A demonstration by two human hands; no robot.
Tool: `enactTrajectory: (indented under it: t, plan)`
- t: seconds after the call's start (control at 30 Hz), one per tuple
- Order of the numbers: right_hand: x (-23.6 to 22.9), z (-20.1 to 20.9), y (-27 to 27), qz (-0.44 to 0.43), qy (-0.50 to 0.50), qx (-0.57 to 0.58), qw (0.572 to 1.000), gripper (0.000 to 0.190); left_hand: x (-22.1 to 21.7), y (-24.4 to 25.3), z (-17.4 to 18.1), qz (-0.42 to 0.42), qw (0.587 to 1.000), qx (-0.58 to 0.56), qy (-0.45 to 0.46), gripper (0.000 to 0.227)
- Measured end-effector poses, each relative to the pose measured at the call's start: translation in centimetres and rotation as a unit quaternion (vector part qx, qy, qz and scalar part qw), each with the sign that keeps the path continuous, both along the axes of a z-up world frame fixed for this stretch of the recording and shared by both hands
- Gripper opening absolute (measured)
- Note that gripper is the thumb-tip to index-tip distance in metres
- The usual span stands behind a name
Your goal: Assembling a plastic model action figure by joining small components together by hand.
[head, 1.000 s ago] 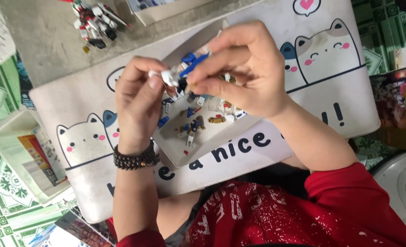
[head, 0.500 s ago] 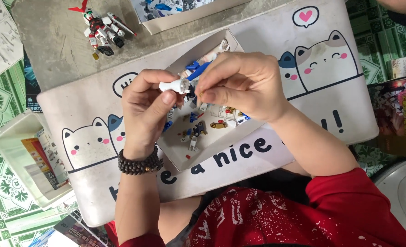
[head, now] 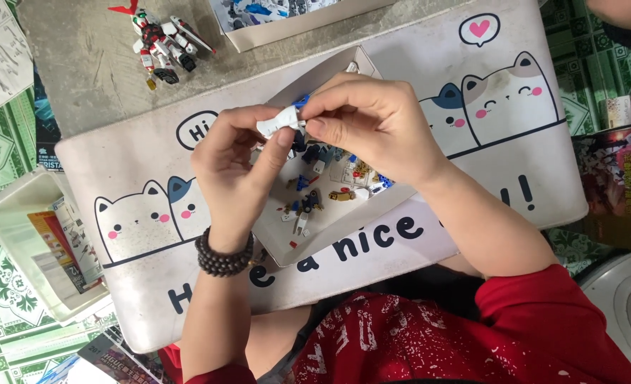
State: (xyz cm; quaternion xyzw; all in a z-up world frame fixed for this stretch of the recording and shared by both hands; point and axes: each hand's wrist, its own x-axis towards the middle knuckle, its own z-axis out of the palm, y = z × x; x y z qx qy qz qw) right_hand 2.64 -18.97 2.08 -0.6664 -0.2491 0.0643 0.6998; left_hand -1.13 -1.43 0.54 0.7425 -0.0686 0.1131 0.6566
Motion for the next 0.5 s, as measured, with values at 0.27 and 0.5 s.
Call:
enactTrajectory:
  t: [0.27,0.5]
  plan:
    - [0.4,-1.3,-0.1,0.034,0.135,0.045,0.989,0.012,-0.1,-0.4,0.5,0.054,0.970,0.174,-0.159,0.014]
    - [0.6,-1.2,-0.2,0.045,0.159,0.062,0.984,0.012,-0.1,-0.6,0.6,0.080,0.967,0.179,-0.162,0.013]
